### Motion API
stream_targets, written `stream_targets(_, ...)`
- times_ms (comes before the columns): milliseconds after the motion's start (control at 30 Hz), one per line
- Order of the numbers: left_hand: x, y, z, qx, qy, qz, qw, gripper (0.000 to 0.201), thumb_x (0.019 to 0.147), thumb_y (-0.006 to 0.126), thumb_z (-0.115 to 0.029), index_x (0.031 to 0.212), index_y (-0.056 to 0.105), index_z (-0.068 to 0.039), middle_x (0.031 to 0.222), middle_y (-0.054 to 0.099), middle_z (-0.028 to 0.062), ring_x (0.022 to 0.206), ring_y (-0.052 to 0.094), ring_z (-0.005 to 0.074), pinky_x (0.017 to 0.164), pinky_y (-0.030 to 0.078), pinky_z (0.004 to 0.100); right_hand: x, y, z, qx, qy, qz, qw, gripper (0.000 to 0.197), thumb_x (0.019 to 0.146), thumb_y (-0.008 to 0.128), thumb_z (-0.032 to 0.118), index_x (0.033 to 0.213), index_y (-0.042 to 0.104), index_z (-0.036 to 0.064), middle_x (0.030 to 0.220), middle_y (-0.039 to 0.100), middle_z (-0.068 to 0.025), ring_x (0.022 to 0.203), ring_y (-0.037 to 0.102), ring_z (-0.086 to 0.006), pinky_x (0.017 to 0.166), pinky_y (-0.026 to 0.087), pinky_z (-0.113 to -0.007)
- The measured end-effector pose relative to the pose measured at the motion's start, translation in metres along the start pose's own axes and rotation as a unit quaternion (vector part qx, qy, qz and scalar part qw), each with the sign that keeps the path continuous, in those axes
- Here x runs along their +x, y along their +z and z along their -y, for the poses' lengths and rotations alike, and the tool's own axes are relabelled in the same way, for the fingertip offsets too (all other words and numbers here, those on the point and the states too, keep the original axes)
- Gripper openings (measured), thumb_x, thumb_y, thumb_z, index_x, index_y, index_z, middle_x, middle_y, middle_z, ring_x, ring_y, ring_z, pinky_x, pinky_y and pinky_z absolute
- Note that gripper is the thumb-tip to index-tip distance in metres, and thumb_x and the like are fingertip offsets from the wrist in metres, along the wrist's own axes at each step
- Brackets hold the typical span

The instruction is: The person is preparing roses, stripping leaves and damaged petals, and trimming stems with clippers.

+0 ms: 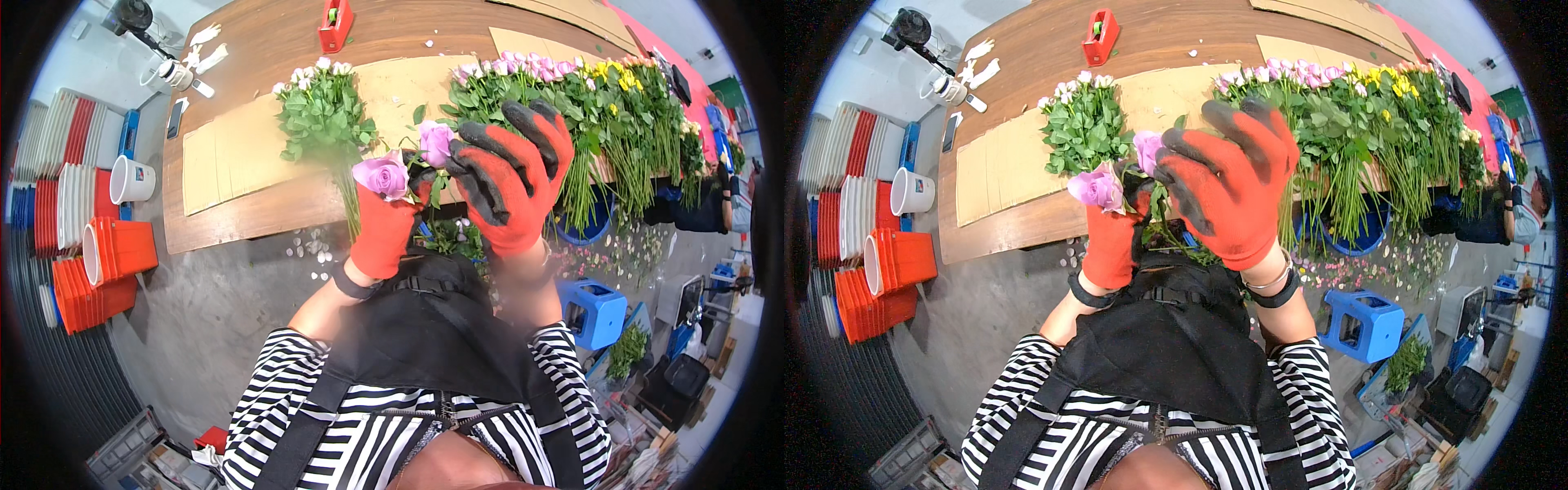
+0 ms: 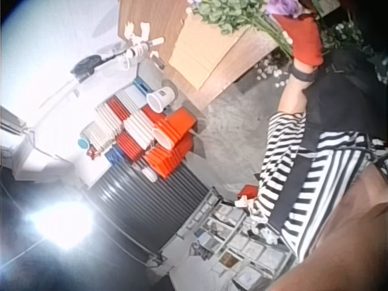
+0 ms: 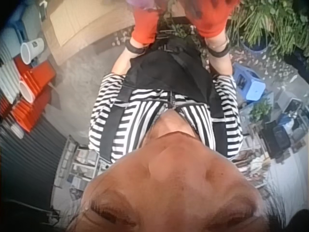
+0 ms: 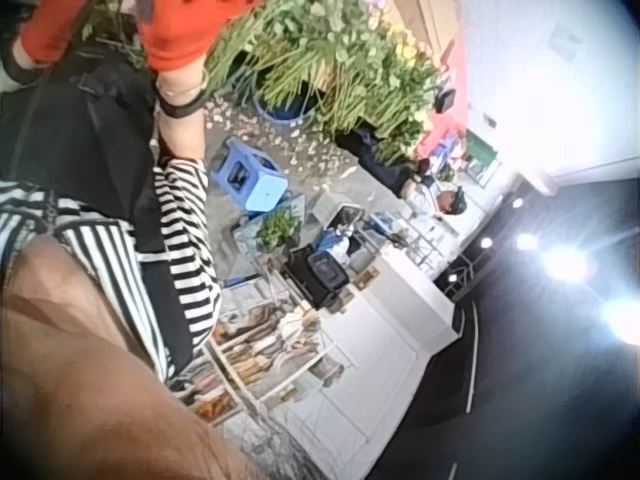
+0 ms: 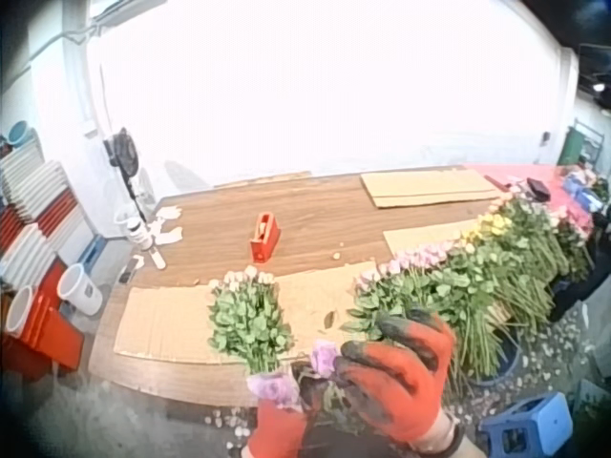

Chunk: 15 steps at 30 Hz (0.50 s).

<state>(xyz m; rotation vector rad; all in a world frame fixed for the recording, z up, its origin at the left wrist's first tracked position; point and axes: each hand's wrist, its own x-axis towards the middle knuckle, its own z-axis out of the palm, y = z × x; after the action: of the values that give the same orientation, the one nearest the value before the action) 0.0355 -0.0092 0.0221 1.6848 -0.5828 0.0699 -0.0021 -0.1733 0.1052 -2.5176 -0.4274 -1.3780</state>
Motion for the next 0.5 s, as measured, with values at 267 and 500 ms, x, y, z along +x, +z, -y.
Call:
stream_targets(267, 0.001, 0.003, 0.007, 0.016, -0.002, -0.044, 0.999, 0.040, 0.072, 0.070, 0.006, 0.105, 0.050, -0.003, 0.091, 0.056, 0.0053, 0.079, 0.056, 0.0148, 0.064, 0.047, 0.0274, -0.013, 0.005, 0.006, 0.094, 0.046, 0.035, 0.994, 0.024, 0.069, 0.069, 0.018, 0.093, 0.063, 0.0134, 0.104, 0.064, -0.0026, 0.112, 0.051, -0.0309, 0.101, 0.032, -0.053)
stream_targets(500, -0.002, -0.001, 0.024, -0.202, -0.133, -0.082, 0.967, 0.044, 0.073, 0.064, 0.010, 0.112, 0.048, -0.003, 0.098, 0.056, 0.0066, 0.086, 0.056, 0.0156, 0.070, 0.048, 0.0270, -0.022, 0.014, 0.012, 0.503, 0.323, -0.022, 0.801, 0.027, 0.075, 0.068, 0.009, 0.100, 0.057, 0.0066, 0.109, 0.059, -0.0103, 0.107, 0.053, -0.0230, 0.098, 0.038, -0.039)
